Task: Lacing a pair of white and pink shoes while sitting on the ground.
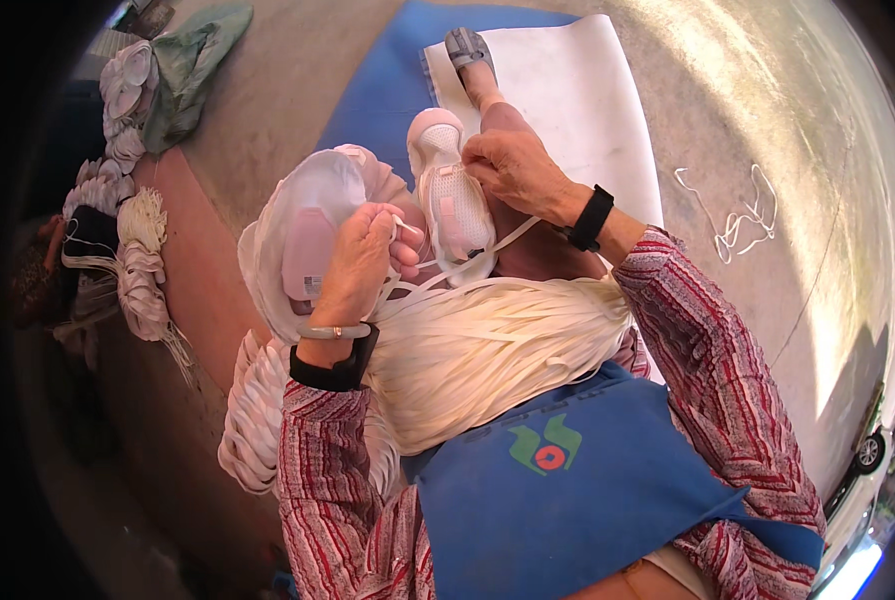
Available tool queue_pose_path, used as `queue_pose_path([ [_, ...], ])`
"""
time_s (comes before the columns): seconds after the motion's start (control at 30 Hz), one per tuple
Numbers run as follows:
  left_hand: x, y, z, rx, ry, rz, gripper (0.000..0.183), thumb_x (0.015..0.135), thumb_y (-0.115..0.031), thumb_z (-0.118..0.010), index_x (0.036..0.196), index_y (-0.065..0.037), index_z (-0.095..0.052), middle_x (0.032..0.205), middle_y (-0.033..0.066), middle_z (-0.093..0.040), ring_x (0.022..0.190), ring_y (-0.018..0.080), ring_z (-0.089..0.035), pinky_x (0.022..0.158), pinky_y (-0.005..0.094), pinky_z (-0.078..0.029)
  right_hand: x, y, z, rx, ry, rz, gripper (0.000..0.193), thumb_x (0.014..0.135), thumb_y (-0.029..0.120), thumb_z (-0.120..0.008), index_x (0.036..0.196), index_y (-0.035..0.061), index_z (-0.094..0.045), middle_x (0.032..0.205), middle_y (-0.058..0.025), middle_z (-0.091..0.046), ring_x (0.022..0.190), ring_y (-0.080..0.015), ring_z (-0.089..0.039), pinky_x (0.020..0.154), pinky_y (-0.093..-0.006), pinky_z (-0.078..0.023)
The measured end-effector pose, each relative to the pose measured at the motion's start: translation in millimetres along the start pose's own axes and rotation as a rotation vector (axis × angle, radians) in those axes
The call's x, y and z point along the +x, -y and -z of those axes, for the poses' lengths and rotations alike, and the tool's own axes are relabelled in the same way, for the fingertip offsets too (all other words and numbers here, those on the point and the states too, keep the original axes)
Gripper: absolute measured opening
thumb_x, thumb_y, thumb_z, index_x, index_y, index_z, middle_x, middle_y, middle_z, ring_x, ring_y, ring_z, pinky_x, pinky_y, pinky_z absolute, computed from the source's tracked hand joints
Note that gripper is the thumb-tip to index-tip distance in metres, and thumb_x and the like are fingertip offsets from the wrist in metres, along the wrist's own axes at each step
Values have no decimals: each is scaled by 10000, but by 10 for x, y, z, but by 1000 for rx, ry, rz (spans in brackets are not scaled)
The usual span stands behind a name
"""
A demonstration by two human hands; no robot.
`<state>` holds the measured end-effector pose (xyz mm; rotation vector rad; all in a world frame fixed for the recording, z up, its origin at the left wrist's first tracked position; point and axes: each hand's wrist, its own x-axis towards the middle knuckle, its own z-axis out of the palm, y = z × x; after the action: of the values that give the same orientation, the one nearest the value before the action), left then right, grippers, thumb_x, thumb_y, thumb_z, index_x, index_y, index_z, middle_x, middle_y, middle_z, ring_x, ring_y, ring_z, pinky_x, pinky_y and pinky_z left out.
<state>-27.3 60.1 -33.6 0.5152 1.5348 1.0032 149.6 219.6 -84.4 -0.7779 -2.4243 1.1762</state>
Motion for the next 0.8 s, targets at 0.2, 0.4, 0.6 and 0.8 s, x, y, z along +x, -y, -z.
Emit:
queue_pose_path([
  [0.2,212,-24,-182,235,-218,-183,174,973,-145,-440,1091,-54,-530,754,-11,-537,568,41,-450,424,226,-373,31,-54,-135,-129,-66,39,106,854,97,-587,878,6,-636,779,-195,-637,752,-347,-616,708,-400,-488],
  [0.4,455,47,-179,536,-210,-283,180,940,-149,-477,1026,-54,-605,753,5,-559,564,48,-476,423,238,-375,54,-59,-125,-108,19,-32,137,863,115,-560,852,-5,-623,764,-200,-624,764,-356,-613,711,-415,-480],
  [0.6,601,69,-330,778,-229,-342,202,876,-190,-603,957,-5,-604,860,184,-641,846,346,-625,765,435,-484,54,-101,-103,-160,23,27,140,850,118,-548,824,-6,-606,814,-211,-619,794,-385,-608,727,-443,-482],
  [0.8,673,170,-270,914,-253,-437,198,855,-208,-644,969,-52,-599,854,132,-658,782,290,-645,714,393,-497,58,-66,-102,-176,82,13,146,846,125,-550,828,-11,-600,855,-218,-621,816,-398,-615,743,-461,-492],
])
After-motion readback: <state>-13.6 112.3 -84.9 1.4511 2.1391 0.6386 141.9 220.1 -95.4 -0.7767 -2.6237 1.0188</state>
